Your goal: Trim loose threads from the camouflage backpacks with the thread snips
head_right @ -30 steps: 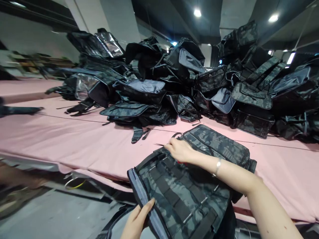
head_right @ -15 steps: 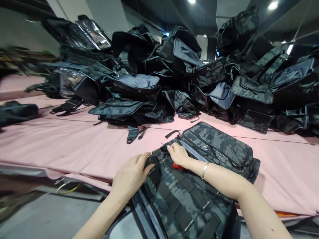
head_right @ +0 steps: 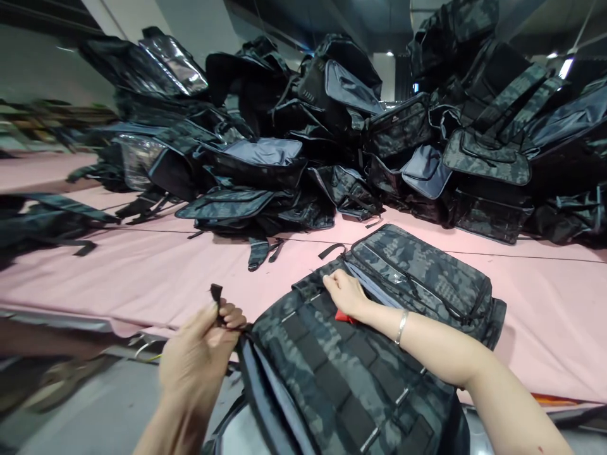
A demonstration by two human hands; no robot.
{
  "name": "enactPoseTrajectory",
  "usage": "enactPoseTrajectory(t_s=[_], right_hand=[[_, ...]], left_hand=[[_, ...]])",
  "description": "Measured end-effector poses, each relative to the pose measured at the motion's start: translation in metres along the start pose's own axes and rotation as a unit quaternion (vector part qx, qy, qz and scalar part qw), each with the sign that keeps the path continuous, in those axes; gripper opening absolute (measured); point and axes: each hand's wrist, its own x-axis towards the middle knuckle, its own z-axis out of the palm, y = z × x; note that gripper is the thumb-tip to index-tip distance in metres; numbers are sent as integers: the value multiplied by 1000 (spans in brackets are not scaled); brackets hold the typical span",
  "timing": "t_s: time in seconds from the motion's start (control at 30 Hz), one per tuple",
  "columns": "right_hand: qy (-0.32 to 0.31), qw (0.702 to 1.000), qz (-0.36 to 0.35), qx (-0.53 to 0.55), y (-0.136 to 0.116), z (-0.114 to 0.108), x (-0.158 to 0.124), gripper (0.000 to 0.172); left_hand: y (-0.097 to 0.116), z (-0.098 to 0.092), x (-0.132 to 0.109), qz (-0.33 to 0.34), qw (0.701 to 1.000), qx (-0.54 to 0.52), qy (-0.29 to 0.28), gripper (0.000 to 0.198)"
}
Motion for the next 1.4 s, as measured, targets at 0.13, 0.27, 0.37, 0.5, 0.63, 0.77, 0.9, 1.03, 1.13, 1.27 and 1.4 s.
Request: enactPoseTrajectory(t_s=[0.13, 0.27, 0.37, 0.5, 0.63, 0.77, 0.9, 1.03, 1.13, 1.27, 1.4], right_hand=[[-2, 1000, -7, 30, 3, 3, -5, 22], [2, 997, -30, 73, -1, 9, -13, 14], [3, 995, -58, 80, -7, 9, -20, 15], [-20, 992, -110, 62, -18, 8, -30, 16], [-28, 989, -139, 47, -26, 11, -37, 14], [-20, 990, -140, 27, -28, 12, -41, 12], [-10, 988, -152, 18, -26, 11, -39, 13], [-8, 986, -166, -4, -24, 10, -37, 12], [-13, 986, -166, -19, -24, 10, -37, 13], [-27, 988, -152, -22, -26, 9, -36, 10], [-37, 992, -120, -10, -30, 7, -35, 3]], left_hand=[[9, -7, -13, -64, 997, -44, -6, 37], [12, -6, -23, -115, 993, -39, -10, 36], [14, -4, -26, -108, 993, -40, -9, 32], [17, -1, -32, -105, 993, -45, -15, 35], [14, 1, -38, -92, 995, -19, -31, 34], [9, 2, -43, -63, 997, 13, -42, 29], [9, 4, -44, -44, 997, 24, -58, 27], [10, 4, -45, -36, 997, 24, -66, 26], [12, 4, -45, -38, 997, 24, -64, 27], [14, 5, -48, -33, 997, 32, -65, 29], [14, 5, -49, -21, 995, 56, -74, 30]])
